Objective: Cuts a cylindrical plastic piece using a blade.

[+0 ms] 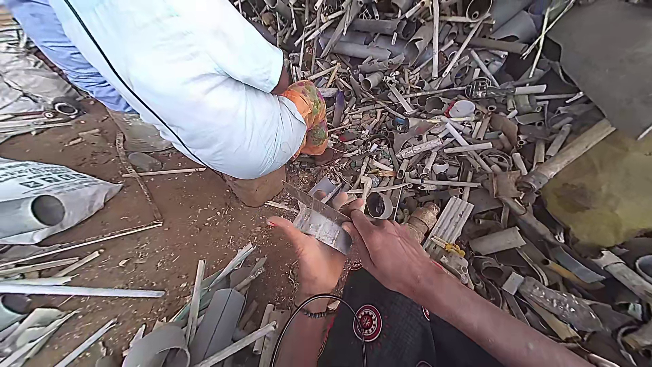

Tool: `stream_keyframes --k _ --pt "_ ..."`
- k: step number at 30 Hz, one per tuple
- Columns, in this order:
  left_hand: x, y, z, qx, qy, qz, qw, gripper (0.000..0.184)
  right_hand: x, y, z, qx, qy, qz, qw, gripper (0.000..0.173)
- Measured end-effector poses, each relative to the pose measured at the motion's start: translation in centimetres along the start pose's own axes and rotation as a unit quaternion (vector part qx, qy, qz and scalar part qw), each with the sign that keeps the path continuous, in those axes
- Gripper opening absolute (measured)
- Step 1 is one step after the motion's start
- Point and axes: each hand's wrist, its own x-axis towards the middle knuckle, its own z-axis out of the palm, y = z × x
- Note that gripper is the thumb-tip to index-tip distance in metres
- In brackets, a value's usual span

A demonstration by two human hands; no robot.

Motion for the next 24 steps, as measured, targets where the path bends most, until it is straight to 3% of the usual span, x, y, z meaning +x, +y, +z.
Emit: stream_keyframes --k 4,6,8,10,13,17,22,24 --pt "0.3 -0.3 -0.4 0.066 0.077 0.031 0.994 0.092 0.1 -0.9 1.0 0.035 -0.095 0.028 0.994 0.046" --pt "0.7 -0.5 -0.8 0.039 0.11 0.067 0.991 0.089 0.1 -2.1 1.4 0.033 -0.155 0.016 0.987 0.045" --pt "0.9 -0.3 -1.2 -0.01 0.088 0.101 0.991 0.089 0.5 -2.8 1.2 0.031 -0.193 0.001 0.981 0.047" --pt "0.8 0.1 -0.8 0.005 0.095 0.109 0.989 0.089 0.7 -2.4 0.8 0.04 -0.168 -0.019 0.985 0.047" --pt "0.5 0.7 0.3 0.025 0.14 0.07 0.987 0.089 0.6 -1.1 0.7 0.044 -0.056 -0.023 0.997 0.042" --pt "0.7 0.7 0.5 -0.039 0.17 0.021 0.985 0.083 0.7 -1.0 0.6 -0.009 -0.091 0.004 0.996 0.045" --pt "1.1 0.6 -1.1 -0.062 0.171 0.056 0.982 0.079 0.3 -1.7 1.4 0.009 -0.181 -0.027 0.983 0.043" --pt "1.1 0.7 -1.2 -0.084 0.153 0.048 0.983 0.08 0.6 -1.3 1.0 0.004 -0.174 -0.04 0.984 0.044"
